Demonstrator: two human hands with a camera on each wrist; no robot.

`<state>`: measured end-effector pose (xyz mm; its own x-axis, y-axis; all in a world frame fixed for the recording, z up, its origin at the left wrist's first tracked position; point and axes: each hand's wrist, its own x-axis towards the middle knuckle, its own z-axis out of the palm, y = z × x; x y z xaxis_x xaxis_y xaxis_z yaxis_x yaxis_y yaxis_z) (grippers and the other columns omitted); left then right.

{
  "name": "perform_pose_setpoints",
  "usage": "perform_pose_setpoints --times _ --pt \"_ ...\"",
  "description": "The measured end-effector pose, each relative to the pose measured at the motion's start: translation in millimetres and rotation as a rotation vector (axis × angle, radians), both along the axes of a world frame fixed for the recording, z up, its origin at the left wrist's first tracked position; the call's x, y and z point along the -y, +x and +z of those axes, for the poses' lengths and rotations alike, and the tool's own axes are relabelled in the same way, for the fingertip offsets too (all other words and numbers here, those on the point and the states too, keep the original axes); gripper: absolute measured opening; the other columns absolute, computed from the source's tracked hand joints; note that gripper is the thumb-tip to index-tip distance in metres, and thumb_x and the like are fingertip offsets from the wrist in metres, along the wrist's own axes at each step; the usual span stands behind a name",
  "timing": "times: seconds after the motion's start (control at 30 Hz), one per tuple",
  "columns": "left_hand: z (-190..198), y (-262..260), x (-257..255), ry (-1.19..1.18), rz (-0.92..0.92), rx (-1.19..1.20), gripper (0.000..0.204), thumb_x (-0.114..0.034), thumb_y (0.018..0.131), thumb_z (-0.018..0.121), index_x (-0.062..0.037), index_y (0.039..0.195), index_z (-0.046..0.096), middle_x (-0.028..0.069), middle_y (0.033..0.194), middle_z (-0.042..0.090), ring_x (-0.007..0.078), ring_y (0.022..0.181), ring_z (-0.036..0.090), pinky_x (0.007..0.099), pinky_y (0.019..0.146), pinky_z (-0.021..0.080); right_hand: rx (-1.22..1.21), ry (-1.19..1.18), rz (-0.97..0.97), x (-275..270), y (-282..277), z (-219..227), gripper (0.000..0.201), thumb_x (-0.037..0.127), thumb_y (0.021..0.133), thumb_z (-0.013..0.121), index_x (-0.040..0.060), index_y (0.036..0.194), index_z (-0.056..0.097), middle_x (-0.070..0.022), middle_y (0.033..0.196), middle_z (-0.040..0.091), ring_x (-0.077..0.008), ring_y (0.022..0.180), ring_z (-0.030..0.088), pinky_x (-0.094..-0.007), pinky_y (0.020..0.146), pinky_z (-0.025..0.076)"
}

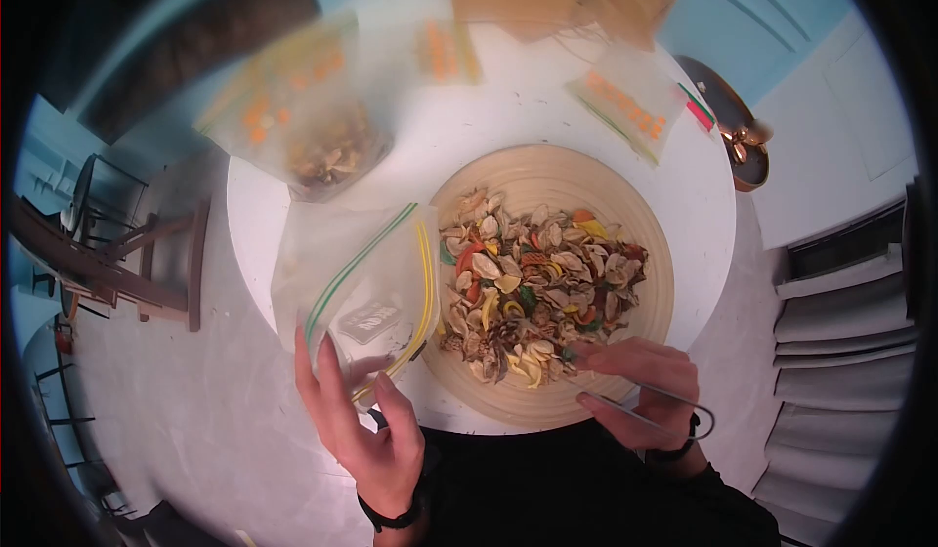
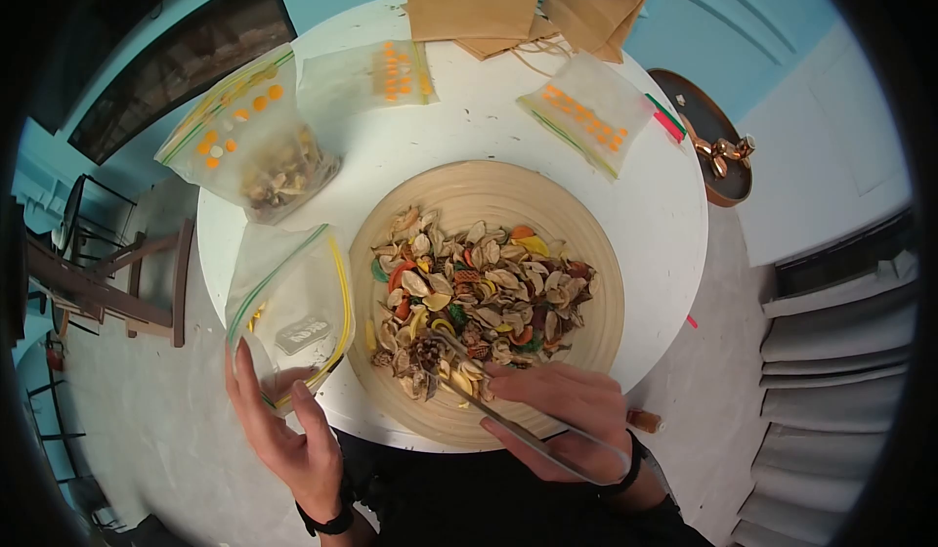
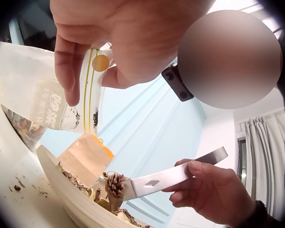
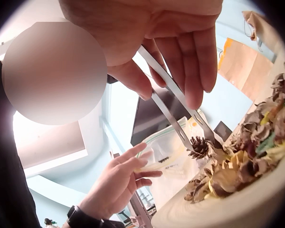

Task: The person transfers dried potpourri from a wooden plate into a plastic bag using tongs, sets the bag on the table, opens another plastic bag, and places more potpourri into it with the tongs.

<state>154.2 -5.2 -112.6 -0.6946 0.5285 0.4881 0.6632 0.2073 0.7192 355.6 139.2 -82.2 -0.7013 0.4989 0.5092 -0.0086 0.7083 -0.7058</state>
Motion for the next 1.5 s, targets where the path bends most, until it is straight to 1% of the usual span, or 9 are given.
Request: perform_pose_setpoints --times 0.07,0.37,0.47,0.53,0.67,0.8,1.07,1.33,1.5 --pt "2 1 -1 -0.039 -0.029 0.022 0.061 0.01 0.082 0.05 0.0016 0.142 0.043 0.0266 0.147 0.037 0.0285 0.092 0.067 0.0334 0.071 0.057 0.006 -0.023 -0.019 -3 -2 10 0.04 -0.005 0.07 0.081 -0.0026 0.105 0.064 -0.0188 0.098 0.07 -0.0312 0.079 0.072 -0.0353 0.071 0.061" --pt "4 6 -9 -0.033 -0.089 -0.003 0.061 0.009 0.084 0.05 -0.0009 0.144 0.043 0.0231 0.147 0.041 0.0216 0.081 0.067 0.0331 0.079 0.053 -0.032 -0.084 0.082 -13 -61 36 0.045 0.0 0.069 0.083 -0.001 0.11 0.066 -0.0136 0.105 0.072 -0.0277 0.088 0.072 -0.033 0.075 0.057" --pt "5 1 0 -0.058 -0.033 0.009 0.061 0.009 0.086 0.048 0.0017 0.146 0.04 0.0219 0.146 0.044 0.0192 0.082 0.065 0.0302 0.078 0.053 -0.12 -0.272 -0.052 -16 -22 12 0.051 -0.001 0.068 0.083 -0.0007 0.116 0.064 -0.015 0.106 0.07 -0.0242 0.094 0.07 -0.035 0.08 0.057" --pt "2 -15 7 -0.079 0.016 -0.036 0.06 0.009 0.087 0.046 0.0013 0.147 0.038 0.0197 0.147 0.044 0.0176 0.081 0.064 0.0294 0.077 0.052 -0.196 -0.662 -0.326 -15 5 5 0.044 -0.007 0.074 0.077 -0.0041 0.115 0.062 -0.0147 0.114 0.066 -0.0226 0.096 0.069 -0.0358 0.084 0.056" --pt "25 -44 -4 0.003 0.118 -0.049 0.058 0.008 0.091 0.04 0.001 0.148 0.035 0.0111 0.151 0.044 0.0147 0.08 0.06 0.0242 0.074 0.048 -0.257 -0.642 -0.606 -40 31 -9 0.035 -0.003 0.082 0.069 -0.0066 0.115 0.061 -0.014 0.105 0.068 -0.0222 0.092 0.07 -0.0338 0.08 0.057" --pt "47 -38 -15 0.115 0.128 -0.102 0.057 0.009 0.091 0.04 0.0016 0.147 0.036 0.0121 0.15 0.044 0.0179 0.085 0.062 0.0265 0.075 0.048 -0.263 -0.843 -0.605 -52 46 -12 0.032 0.004 0.085 0.066 -0.0067 0.116 0.061 -0.0151 0.096 0.07 -0.0212 0.085 0.07 -0.0317 0.077 0.057" --pt "-5 -10 -5 -0.137 0.029 -0.035 0.064 0.01 0.086 0.046 -0.0072 0.147 0.042 0.0188 0.15 0.039 0.0206 0.083 0.065 0.0317 0.073 0.052 -0.151 -0.995 -0.492 -66 37 -13 0.033 0.004 0.085 0.067 -0.0032 0.117 0.062 -0.0115 0.101 0.07 -0.0187 0.086 0.069 -0.0308 0.079 0.055" --pt "-5 -8 -10 -0.124 0.011 -0.006 0.063 0.01 0.087 0.046 -0.0067 0.147 0.042 0.019 0.149 0.041 0.0207 0.083 0.065 0.0316 0.073 0.051 0.017 -0.953 -0.37 -46 20 1 0.042 -0.004 0.08 0.075 -0.0008 0.12 0.062 -0.0076 0.108 0.069 -0.0131 0.098 0.065 -0.0253 0.084 0.054" --pt "-7 -8 -12 -0.116 -0.03 -0.012 0.062 0.01 0.087 0.046 -0.0063 0.147 0.043 0.0197 0.148 0.042 0.021 0.083 0.066 0.0317 0.073 0.051 0.096 -0.688 -0.268 -43 12 -3 0.035 -0.004 0.079 0.077 -0.0021 0.112 0.067 -0.0082 0.112 0.068 -0.0144 0.098 0.067 -0.0286 0.082 0.058"
